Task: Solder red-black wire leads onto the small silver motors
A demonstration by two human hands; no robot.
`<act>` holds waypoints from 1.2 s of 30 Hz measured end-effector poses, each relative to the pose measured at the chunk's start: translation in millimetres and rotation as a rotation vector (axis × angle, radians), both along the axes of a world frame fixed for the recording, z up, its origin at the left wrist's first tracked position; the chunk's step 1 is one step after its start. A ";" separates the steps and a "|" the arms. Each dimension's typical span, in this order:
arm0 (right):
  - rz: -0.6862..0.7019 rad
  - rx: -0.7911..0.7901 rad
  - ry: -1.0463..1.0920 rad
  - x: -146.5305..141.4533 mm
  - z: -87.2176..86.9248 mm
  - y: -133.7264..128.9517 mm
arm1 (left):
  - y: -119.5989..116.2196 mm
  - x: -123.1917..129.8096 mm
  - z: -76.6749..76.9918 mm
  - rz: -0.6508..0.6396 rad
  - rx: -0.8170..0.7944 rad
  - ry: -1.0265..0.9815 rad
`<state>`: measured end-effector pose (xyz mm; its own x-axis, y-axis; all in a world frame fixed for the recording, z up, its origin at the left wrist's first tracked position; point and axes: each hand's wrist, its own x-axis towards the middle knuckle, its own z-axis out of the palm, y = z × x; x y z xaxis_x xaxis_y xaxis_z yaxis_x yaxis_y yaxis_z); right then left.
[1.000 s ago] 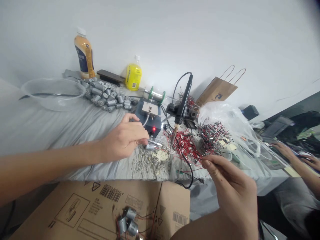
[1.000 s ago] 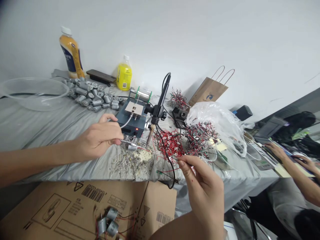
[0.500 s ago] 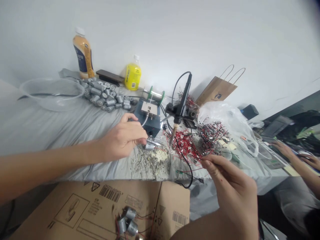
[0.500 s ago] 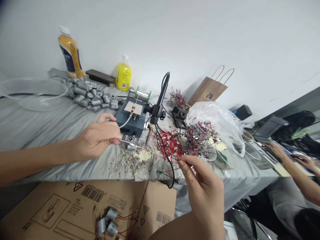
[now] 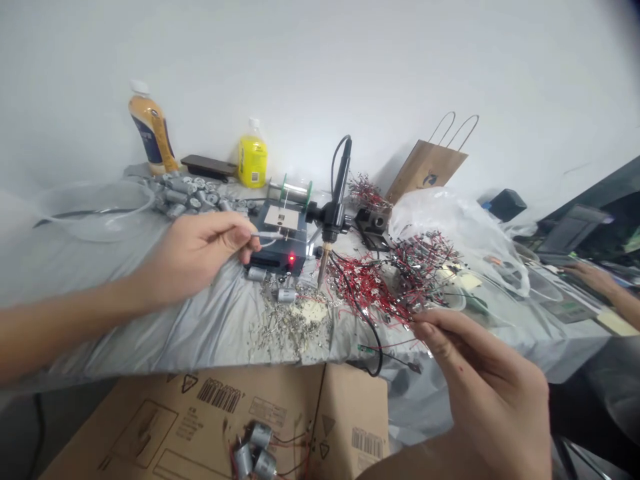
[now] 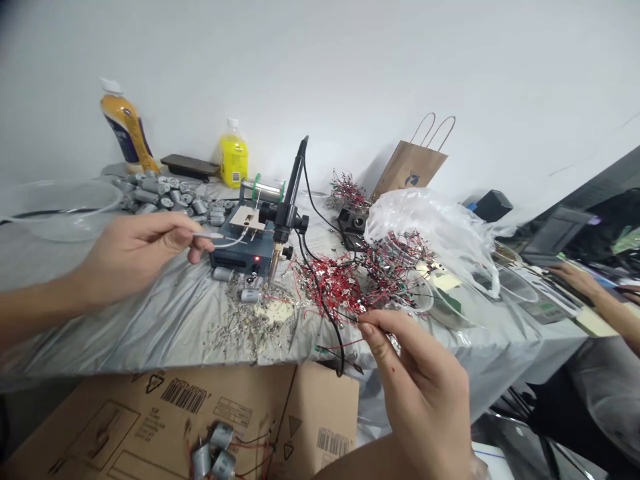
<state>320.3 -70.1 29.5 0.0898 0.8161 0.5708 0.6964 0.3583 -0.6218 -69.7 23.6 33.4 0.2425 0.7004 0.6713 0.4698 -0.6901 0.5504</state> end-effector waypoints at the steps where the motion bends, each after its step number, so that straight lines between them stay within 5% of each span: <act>1: 0.001 -0.004 0.007 0.3 0.3 -0.6 | -7.3 -2.4 0.3 0.053 0.028 0.066; 6: 0.045 0.042 0.048 5.3 -4.2 3.4 | -54.9 -3.1 -21.4 0.410 0.310 0.145; 12: 0.151 0.081 -0.030 1.5 -8.1 19.1 | -49.5 34.7 -40.0 0.058 0.226 0.496; 17: 0.146 0.092 -0.021 -1.9 -11.4 21.1 | -22.2 54.4 -45.9 0.065 0.292 0.701; 23: 0.153 0.046 -0.045 -2.3 -12.1 25.5 | -17.1 54.2 -52.3 0.103 0.298 0.828; 28: 0.116 0.024 0.009 -8.4 -14.8 27.7 | -21.1 55.0 -48.7 0.084 0.253 0.712; 36: 0.001 0.011 0.114 -40.8 -3.4 15.8 | -22.2 60.5 -46.6 -0.074 0.136 0.186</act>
<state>279.5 -54.3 26.1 0.1538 0.8101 0.5658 0.6209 0.3662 -0.6931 -9.2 1.4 -13.2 0.4179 0.5822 0.6974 0.4999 -0.7884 0.3586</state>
